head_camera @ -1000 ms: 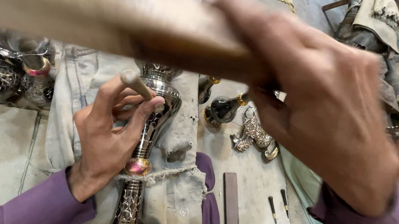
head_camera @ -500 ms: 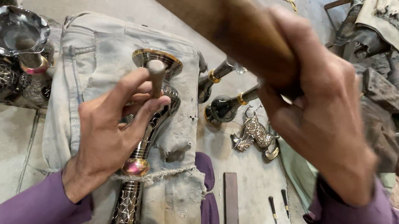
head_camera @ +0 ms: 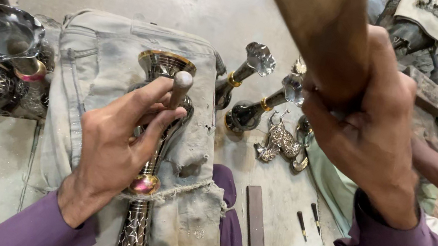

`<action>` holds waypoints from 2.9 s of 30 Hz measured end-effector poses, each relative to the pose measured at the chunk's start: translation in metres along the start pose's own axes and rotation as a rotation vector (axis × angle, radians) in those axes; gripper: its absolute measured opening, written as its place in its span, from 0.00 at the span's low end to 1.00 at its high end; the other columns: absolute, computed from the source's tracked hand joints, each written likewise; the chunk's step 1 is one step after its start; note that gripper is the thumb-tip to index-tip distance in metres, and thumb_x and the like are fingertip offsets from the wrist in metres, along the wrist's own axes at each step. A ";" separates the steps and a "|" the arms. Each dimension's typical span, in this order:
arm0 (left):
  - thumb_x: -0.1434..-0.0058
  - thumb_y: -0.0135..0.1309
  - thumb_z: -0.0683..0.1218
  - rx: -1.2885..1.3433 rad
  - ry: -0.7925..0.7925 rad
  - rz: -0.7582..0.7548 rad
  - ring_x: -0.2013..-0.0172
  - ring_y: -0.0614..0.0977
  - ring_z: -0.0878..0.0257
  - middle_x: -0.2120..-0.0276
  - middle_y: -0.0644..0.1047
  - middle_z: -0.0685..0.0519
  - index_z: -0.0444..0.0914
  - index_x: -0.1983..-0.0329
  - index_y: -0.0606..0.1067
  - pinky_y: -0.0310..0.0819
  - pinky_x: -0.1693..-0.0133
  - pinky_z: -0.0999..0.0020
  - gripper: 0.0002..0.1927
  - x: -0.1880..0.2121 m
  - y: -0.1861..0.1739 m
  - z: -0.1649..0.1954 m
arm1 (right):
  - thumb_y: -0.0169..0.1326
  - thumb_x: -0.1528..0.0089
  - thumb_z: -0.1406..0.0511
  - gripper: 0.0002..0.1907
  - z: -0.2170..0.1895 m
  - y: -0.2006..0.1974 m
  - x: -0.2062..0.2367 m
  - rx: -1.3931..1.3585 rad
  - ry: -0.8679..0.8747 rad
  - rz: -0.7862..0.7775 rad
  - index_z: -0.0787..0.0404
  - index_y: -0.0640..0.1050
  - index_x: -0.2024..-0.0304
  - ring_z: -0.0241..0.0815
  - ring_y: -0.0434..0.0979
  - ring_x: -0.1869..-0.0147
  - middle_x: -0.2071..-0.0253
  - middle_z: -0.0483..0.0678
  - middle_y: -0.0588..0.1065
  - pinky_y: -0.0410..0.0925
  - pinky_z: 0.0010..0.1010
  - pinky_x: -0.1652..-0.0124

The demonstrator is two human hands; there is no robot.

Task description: The person sits on the floor holding a small punch against the engraved body of a brass vase and strikes the punch with a wooden mallet, working the patterned surface. Other finished vases and metal ornaments lie around the workspace.

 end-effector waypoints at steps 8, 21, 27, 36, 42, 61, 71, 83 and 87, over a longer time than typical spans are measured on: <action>0.33 0.59 0.37 -0.051 0.016 -0.025 0.55 0.89 0.60 0.57 0.84 0.46 0.39 0.37 0.71 0.86 0.59 0.67 0.22 -0.002 -0.001 0.003 | 0.55 0.35 0.72 0.18 0.009 0.014 -0.001 0.161 -0.117 -0.046 0.62 0.73 0.42 0.33 0.79 0.69 0.63 0.46 0.77 0.71 0.26 0.71; 0.36 0.63 0.42 -0.126 0.080 -0.103 0.60 0.88 0.59 0.56 0.84 0.48 0.41 0.39 0.75 0.84 0.62 0.65 0.22 -0.007 -0.003 0.007 | 0.58 0.33 0.74 0.16 0.011 0.028 0.018 0.298 -0.204 0.129 0.58 0.78 0.44 0.41 0.84 0.55 0.55 0.47 0.81 0.76 0.34 0.58; 0.39 0.62 0.44 -0.147 0.080 -0.313 0.65 0.88 0.57 0.58 0.84 0.46 0.42 0.40 0.76 0.83 0.67 0.61 0.23 -0.013 -0.006 -0.004 | 0.59 0.47 0.76 0.24 0.039 0.042 0.048 0.420 -0.041 0.008 0.58 0.79 0.48 0.47 0.81 0.61 0.60 0.51 0.82 0.71 0.37 0.64; 0.39 0.60 0.44 -0.058 0.140 -0.574 0.68 0.89 0.64 0.62 0.85 0.53 0.46 0.38 0.74 0.88 0.67 0.67 0.24 -0.063 -0.016 -0.021 | 0.65 0.41 0.68 0.34 0.080 0.084 0.108 -0.258 0.151 0.066 0.65 0.67 0.34 0.48 0.79 0.46 0.47 0.58 0.74 0.78 0.34 0.52; 0.47 0.61 0.48 -0.183 0.089 -0.828 0.76 0.87 0.66 0.68 0.86 0.57 0.54 0.42 0.80 0.85 0.66 0.64 0.26 -0.078 -0.007 -0.007 | 0.63 0.51 0.73 0.40 0.075 0.125 0.142 -0.043 0.199 -0.084 0.62 0.69 0.34 0.54 0.79 0.51 0.50 0.57 0.73 0.73 0.42 0.51; 0.42 0.55 0.47 -0.406 0.273 -1.014 0.75 0.82 0.57 0.72 0.83 0.52 0.55 0.38 0.76 0.78 0.68 0.54 0.26 -0.093 -0.009 0.026 | 0.59 0.38 0.76 0.25 0.085 0.138 0.188 -0.257 0.238 0.377 0.64 0.66 0.40 0.37 0.76 0.57 0.56 0.49 0.73 0.73 0.26 0.60; 0.43 0.57 0.45 -0.353 0.306 -0.871 0.77 0.83 0.60 0.65 0.85 0.55 0.54 0.39 0.77 0.79 0.74 0.58 0.27 -0.082 -0.008 0.014 | 0.56 0.42 0.77 0.30 0.069 0.116 0.170 -0.193 0.282 0.277 0.67 0.66 0.37 0.36 0.77 0.55 0.56 0.50 0.75 0.72 0.29 0.56; 0.41 0.58 0.42 -0.208 0.266 -0.674 0.75 0.85 0.68 0.58 0.85 0.57 0.47 0.42 0.78 0.84 0.72 0.70 0.22 -0.064 -0.014 -0.005 | 0.55 0.41 0.79 0.30 0.064 0.094 0.157 -0.417 0.397 0.258 0.62 0.67 0.37 0.35 0.77 0.54 0.56 0.48 0.75 0.75 0.30 0.53; 0.40 0.58 0.41 -0.239 0.256 -0.680 0.76 0.85 0.68 0.59 0.85 0.58 0.48 0.42 0.78 0.83 0.74 0.71 0.22 -0.061 -0.011 -0.009 | 0.57 0.47 0.80 0.34 0.057 0.082 0.151 0.104 0.257 0.199 0.63 0.69 0.37 0.40 0.80 0.53 0.54 0.53 0.77 0.73 0.32 0.55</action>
Point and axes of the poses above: each hand's wrist, its own x-axis away from the middle knuckle, its own y-axis out of the palm, z = x × y, the point moved 1 cm from there along -x, towards the middle knuckle
